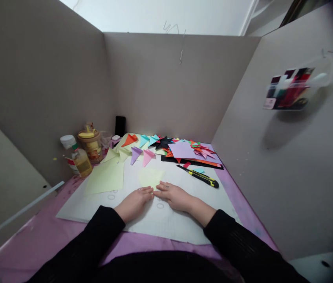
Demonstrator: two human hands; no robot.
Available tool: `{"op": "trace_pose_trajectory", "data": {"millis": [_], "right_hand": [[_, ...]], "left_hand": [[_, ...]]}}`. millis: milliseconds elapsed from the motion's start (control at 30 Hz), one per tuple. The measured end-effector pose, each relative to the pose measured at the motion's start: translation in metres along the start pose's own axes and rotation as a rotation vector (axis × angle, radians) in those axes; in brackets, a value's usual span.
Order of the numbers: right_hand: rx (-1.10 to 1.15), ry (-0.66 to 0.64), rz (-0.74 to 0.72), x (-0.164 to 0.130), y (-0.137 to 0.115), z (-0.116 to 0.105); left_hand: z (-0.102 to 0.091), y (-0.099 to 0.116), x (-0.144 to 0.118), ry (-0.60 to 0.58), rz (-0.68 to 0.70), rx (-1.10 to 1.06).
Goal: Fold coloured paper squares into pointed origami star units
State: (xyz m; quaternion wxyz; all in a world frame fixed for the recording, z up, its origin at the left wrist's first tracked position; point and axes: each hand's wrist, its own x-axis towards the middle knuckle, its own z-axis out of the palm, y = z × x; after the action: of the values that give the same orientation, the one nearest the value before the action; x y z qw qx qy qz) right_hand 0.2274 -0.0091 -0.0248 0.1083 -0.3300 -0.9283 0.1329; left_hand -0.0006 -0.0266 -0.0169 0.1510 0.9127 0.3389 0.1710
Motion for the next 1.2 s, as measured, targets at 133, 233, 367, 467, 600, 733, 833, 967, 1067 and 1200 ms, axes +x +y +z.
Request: {"op": "trace_pose_trajectory", "data": {"millis": [133, 233, 367, 467, 600, 733, 833, 967, 1067, 1200], "right_hand": [[-0.156, -0.098, 0.073, 0.002, -0.009, -0.004], [-0.206, -0.125, 0.153, 0.004, -0.009, -0.008], [-0.208, -0.135, 0.255, 0.008, 0.008, -0.012], [-0.229, -0.118, 0.311, 0.013, 0.027, -0.017], [-0.267, -0.087, 0.414, 0.021, 0.051, -0.020], [-0.271, -0.010, 0.521, 0.024, 0.056, -0.018], [-0.265, 0.140, 0.456, 0.019, 0.043, -0.012], [-0.155, 0.160, 0.082, 0.012, 0.015, -0.002], [-0.107, 0.128, -0.001, 0.011, 0.004, 0.005], [-0.073, 0.128, -0.009, 0.011, 0.006, 0.007]], "left_hand": [[-0.001, 0.006, -0.002, 0.032, 0.015, 0.044], [-0.005, 0.009, -0.002, 0.013, 0.005, 0.077], [-0.007, 0.010, -0.002, 0.003, -0.005, 0.081], [-0.005, 0.009, -0.003, 0.008, -0.003, 0.084], [-0.001, 0.006, -0.007, 0.014, -0.004, 0.098], [0.001, 0.005, -0.011, 0.028, -0.007, 0.090], [0.001, 0.007, -0.011, 0.039, -0.010, 0.077], [0.002, 0.005, -0.014, 0.092, -0.035, 0.010], [-0.001, -0.001, -0.016, 0.309, -0.261, -0.134], [-0.012, -0.011, -0.013, 0.463, -0.662, -0.645]]}}
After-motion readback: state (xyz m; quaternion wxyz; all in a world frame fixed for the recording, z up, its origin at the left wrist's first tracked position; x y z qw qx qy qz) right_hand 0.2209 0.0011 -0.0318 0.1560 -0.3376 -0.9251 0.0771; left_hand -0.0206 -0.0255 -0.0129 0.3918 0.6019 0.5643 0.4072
